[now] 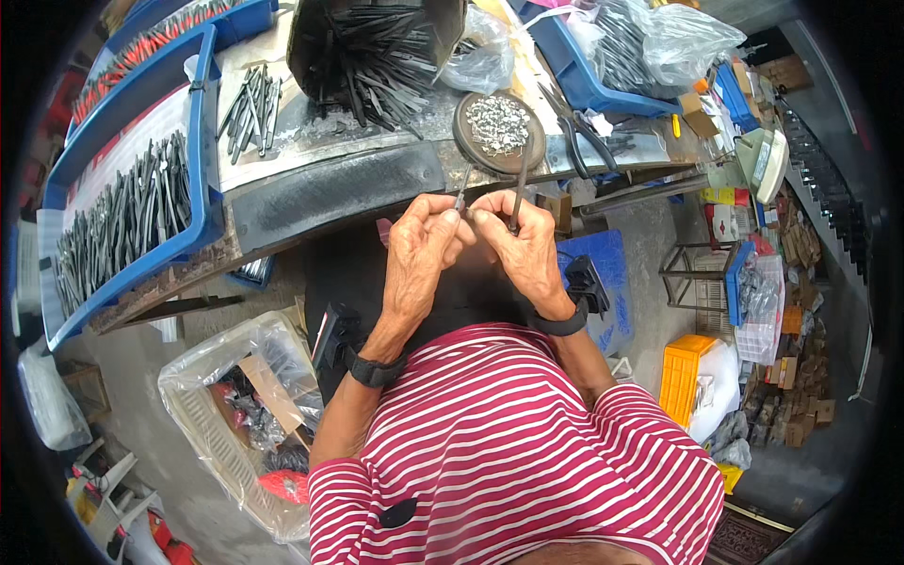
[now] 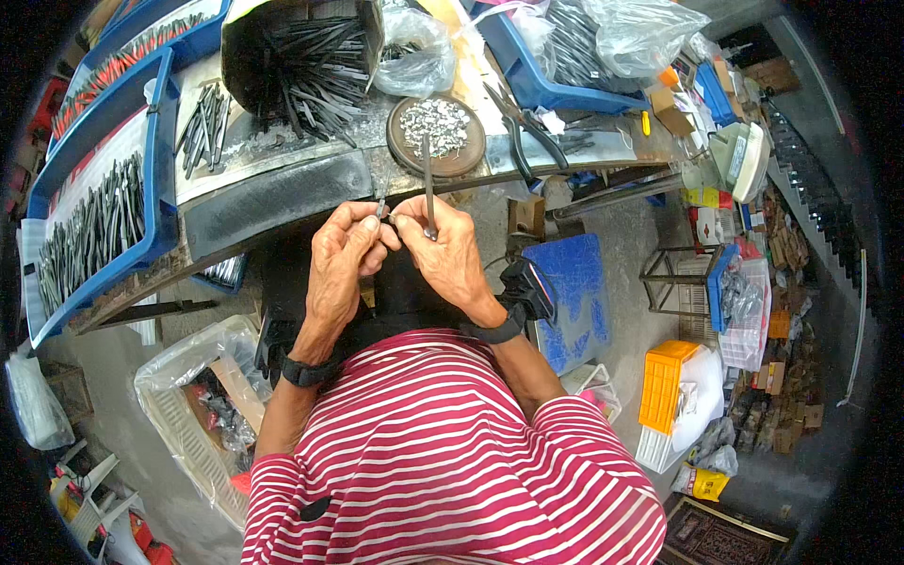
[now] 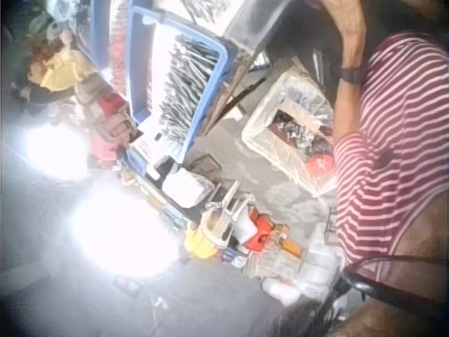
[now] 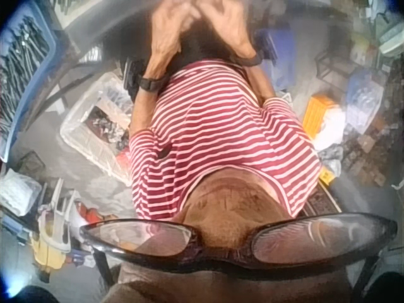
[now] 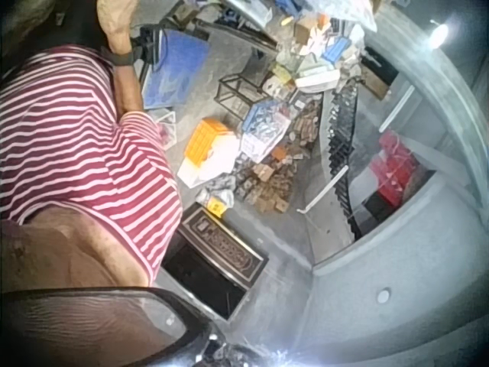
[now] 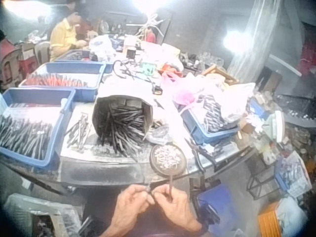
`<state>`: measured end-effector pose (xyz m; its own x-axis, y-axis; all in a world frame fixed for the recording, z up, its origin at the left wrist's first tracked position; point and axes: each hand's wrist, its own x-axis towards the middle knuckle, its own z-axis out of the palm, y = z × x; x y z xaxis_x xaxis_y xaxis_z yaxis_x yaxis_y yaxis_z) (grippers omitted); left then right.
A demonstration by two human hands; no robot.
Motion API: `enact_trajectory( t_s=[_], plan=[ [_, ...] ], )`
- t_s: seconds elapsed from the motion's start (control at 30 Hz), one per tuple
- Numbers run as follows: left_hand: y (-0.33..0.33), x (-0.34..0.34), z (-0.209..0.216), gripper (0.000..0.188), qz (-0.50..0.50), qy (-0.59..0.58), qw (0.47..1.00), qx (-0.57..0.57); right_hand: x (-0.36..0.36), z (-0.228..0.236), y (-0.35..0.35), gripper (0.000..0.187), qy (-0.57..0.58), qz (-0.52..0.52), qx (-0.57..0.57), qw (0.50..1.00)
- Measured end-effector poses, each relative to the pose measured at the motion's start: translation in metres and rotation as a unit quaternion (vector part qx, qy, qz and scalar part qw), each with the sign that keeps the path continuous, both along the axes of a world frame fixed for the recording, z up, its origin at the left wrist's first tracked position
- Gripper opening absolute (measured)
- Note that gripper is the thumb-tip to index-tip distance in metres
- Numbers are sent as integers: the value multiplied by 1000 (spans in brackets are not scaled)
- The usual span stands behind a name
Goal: The person repeatedly picks a metal rod and a small metal cap, then presses the cap onto the rod's end. The person places the assembled fastener into a blue bin and repeats the process with new parts from the table. The person uses both hands to align and press the components together.
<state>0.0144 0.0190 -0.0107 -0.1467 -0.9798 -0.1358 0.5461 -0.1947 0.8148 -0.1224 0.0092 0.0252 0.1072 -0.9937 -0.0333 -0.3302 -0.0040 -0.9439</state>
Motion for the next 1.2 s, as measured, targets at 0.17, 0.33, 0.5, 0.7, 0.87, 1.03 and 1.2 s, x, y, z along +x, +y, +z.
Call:
enact_trajectory(
  t_s=[0.17,0.33,0.5,0.7,0.87,1.03,1.2],
  plan=[
    [1,-2,0,17,3,2,1000,-15,7,1,-3,9,-7,-16,-21,1000],
    [2,-2,1,15,11,-18,1000,-20,8,0,-2,9,-6,-17,-23,1000],
    [2,-1,2,13,26,-42,998,-27,8,0,-3,9,-2,-12,-21,1000],
    [3,0,0,11,31,-106,993,-49,6,1,-3,9,-2,-5,-18,1000],
    [3,-2,-2,12,52,-132,987,-80,6,0,-2,10,-3,-5,-23,1000],
    [4,-2,-4,10,69,-182,975,-109,7,0,0,13,-44,-11,1,999],
    [4,-3,-3,8,113,-307,929,-175,5,-2,0,13,-132,-18,57,989]
  ],
)
